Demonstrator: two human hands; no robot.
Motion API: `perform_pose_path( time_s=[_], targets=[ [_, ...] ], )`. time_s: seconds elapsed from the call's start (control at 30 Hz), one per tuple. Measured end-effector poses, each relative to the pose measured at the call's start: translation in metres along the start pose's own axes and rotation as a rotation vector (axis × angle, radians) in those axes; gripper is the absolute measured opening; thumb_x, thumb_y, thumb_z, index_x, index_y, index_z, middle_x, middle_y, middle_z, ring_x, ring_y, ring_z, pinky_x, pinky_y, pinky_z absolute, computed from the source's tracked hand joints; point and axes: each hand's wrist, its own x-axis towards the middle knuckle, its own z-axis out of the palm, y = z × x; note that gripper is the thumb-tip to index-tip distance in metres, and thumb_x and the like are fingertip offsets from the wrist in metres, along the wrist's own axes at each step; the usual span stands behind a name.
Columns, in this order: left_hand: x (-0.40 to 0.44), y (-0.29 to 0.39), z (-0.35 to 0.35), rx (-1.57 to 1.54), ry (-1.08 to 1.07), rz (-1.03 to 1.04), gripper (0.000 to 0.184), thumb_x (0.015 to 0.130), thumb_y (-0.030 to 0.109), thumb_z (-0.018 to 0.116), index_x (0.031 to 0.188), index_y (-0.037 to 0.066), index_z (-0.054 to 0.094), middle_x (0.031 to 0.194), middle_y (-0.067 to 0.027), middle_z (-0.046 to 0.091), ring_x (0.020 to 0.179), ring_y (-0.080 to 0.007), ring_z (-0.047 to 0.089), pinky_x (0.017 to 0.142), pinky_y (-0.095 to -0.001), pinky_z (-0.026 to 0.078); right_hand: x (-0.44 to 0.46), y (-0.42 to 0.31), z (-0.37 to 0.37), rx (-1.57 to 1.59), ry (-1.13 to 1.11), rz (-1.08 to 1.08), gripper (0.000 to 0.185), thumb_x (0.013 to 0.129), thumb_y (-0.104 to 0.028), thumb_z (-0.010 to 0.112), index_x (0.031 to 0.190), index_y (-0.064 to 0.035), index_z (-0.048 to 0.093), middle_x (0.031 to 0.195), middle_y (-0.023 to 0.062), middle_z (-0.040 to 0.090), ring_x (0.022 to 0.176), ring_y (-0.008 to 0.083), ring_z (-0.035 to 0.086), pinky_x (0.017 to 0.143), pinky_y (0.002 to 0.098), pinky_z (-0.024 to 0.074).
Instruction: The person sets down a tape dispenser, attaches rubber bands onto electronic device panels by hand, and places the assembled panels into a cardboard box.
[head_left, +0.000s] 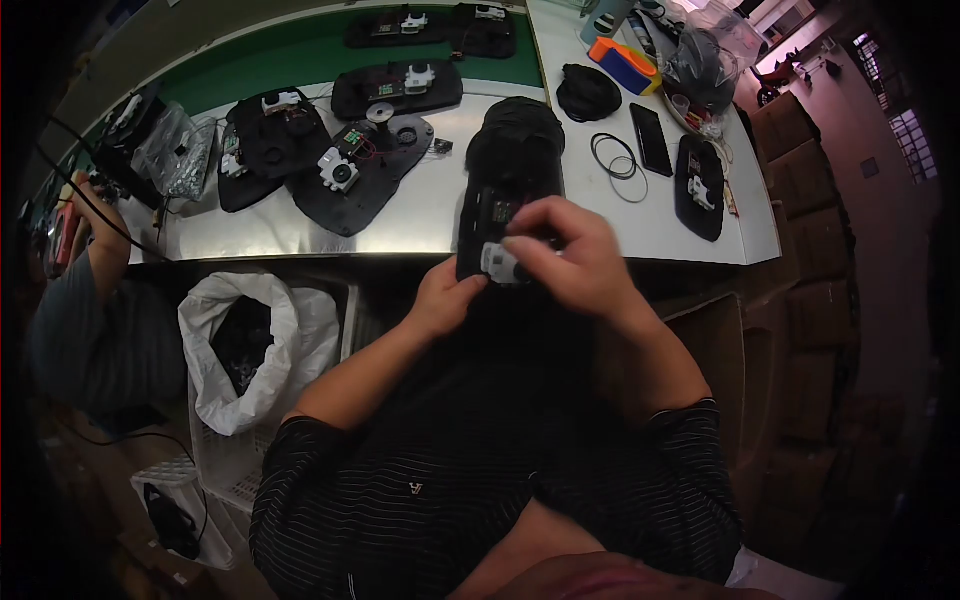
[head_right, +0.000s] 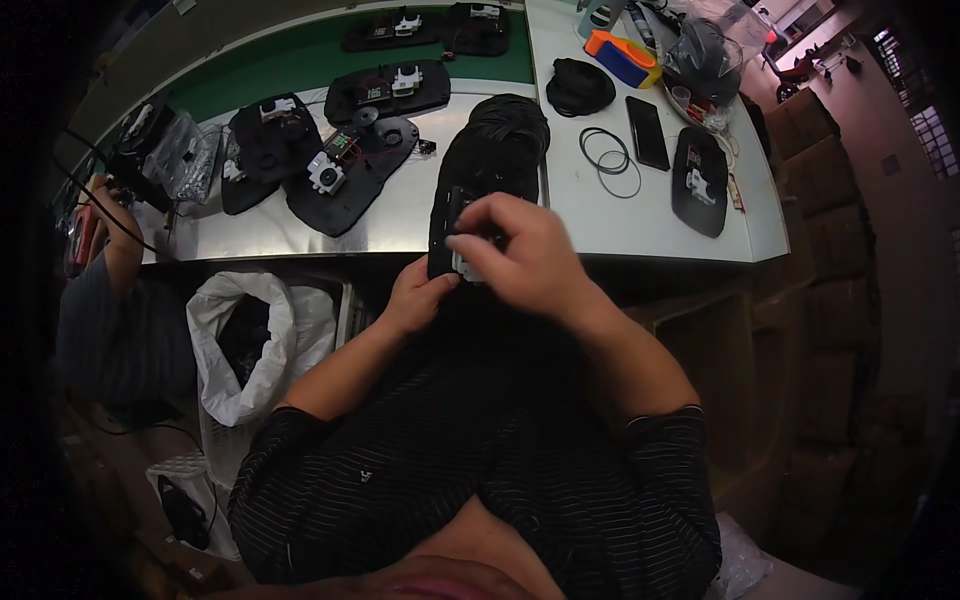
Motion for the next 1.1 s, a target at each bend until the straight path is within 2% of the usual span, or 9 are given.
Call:
perform_pose_path(
  time_s=[0.1, 0.17, 0.23, 0.37, 0.43, 0.5, 0.73, 0.93, 1.1],
  targets=[
    [-0.001, 0.001, 0.005, 0.126, 0.1, 0.112, 0.027, 0.089, 0.016, 0.054, 0.111, 0.001, 0.059, 0.101, -0.007, 0.064, 0.098, -0.0187, 0.06, 0.084, -0.0308, 0.047, 0.021, -0.001, 0.036, -0.223, -0.068, -0.284, 0.02, 0.076, -0.012, 0.069, 0.089, 0.001, 0.061, 0.079, 0.0118, 0.062, 0.069, 0.0212, 0.061, 0.063, 0.0291, 0.0488],
    [-0.002, 0.005, 0.015, 0.297, 0.1, 0.314, 0.031, 0.09, 0.021, 0.054, 0.114, 0.001, 0.056, 0.103, -0.007, 0.063, 0.101, -0.0219, 0.06, 0.087, -0.033, 0.046, 0.034, 0.002, 0.064, -0.357, -0.122, -0.237, 0.025, 0.075, -0.018, 0.07, 0.09, 0.0004, 0.061, 0.083, 0.0142, 0.063, 0.073, 0.0297, 0.062, 0.065, 0.0356, 0.0502],
    [-0.003, 0.0, 0.032, -0.051, 0.282, 0.409, 0.033, 0.092, 0.021, 0.052, 0.118, 0.001, 0.054, 0.107, -0.0079, 0.062, 0.105, -0.0223, 0.058, 0.09, -0.0339, 0.045, 0.042, 0.007, 0.086, -0.465, -0.146, -0.246, 0.032, 0.074, -0.023, 0.071, 0.093, 0.0007, 0.061, 0.085, 0.0158, 0.063, 0.077, 0.0332, 0.062, 0.067, 0.0398, 0.0504],
    [-0.013, -0.028, 0.016, -0.469, -0.023, 0.145, 0.043, 0.09, 0.013, 0.052, 0.129, 0.0, 0.041, 0.13, -0.013, 0.045, 0.123, -0.0216, 0.044, 0.103, -0.0353, 0.035, 0.036, 0.002, 0.094, -0.644, -0.474, -0.241, 0.039, 0.072, -0.023, 0.073, 0.099, 0.0018, 0.058, 0.085, 0.0177, 0.063, 0.081, 0.0334, 0.062, 0.069, 0.0397, 0.0508],
    [-0.019, -0.019, 0.01, -0.462, -0.024, 0.086, 0.037, 0.09, 0.01, 0.05, 0.125, 0.0, 0.045, 0.122, -0.0113, 0.051, 0.116, -0.0204, 0.049, 0.099, -0.0338, 0.038, 0.026, 0.004, 0.074, -0.356, -0.24, -0.623, 0.025, 0.073, -0.017, 0.071, 0.089, -0.0018, 0.059, 0.081, 0.0141, 0.063, 0.077, 0.0314, 0.063, 0.067, 0.0383, 0.051],
    [-0.023, -0.007, 0.007, -0.457, -0.035, 0.03, 0.033, 0.089, 0.007, 0.049, 0.121, 0.0, 0.05, 0.114, -0.0097, 0.057, 0.11, -0.0193, 0.053, 0.095, -0.0323, 0.041, 0.018, 0.006, 0.037, -0.326, -0.107, -0.634, 0.021, 0.072, -0.009, 0.069, 0.089, -0.0009, 0.059, 0.082, 0.0133, 0.062, 0.075, 0.0299, 0.063, 0.066, 0.0365, 0.0512],
    [-0.016, 0.001, 0.008, -0.566, -0.061, -0.004, 0.035, 0.085, 0.0, 0.045, 0.12, -0.003, 0.051, 0.115, -0.0118, 0.059, 0.106, -0.0201, 0.057, 0.094, -0.0329, 0.043, -0.007, 0.13, -0.119, -0.731, 0.247, 0.026, 0.019, 0.074, -0.004, 0.064, 0.093, -0.0003, 0.062, 0.087, 0.016, 0.063, 0.077, 0.0315, 0.063, 0.068, 0.0371, 0.0517],
    [-0.009, -0.002, 0.016, -0.558, -0.074, -0.008, 0.035, 0.085, -0.001, 0.045, 0.119, -0.004, 0.051, 0.114, -0.0119, 0.06, 0.106, -0.0205, 0.057, 0.094, -0.033, 0.044, 0.012, 0.156, -0.139, -1.217, -0.001, 0.068, 0.017, 0.075, -0.005, 0.057, 0.091, -0.0021, 0.063, 0.094, 0.0171, 0.063, 0.089, 0.0317, 0.061, 0.076, 0.0413, 0.0504],
    [-0.011, 0.001, 0.017, -0.494, -0.065, -0.013, 0.037, 0.085, -0.002, 0.044, 0.121, -0.004, 0.05, 0.115, -0.0134, 0.059, 0.107, -0.0224, 0.058, 0.095, -0.0348, 0.045, 0.04, 0.158, -0.144, -1.467, -0.464, 0.314, 0.015, 0.077, -0.002, 0.052, 0.087, -0.0014, 0.064, 0.086, 0.0175, 0.064, 0.086, 0.0329, 0.062, 0.077, 0.041, 0.0507]
  ],
)
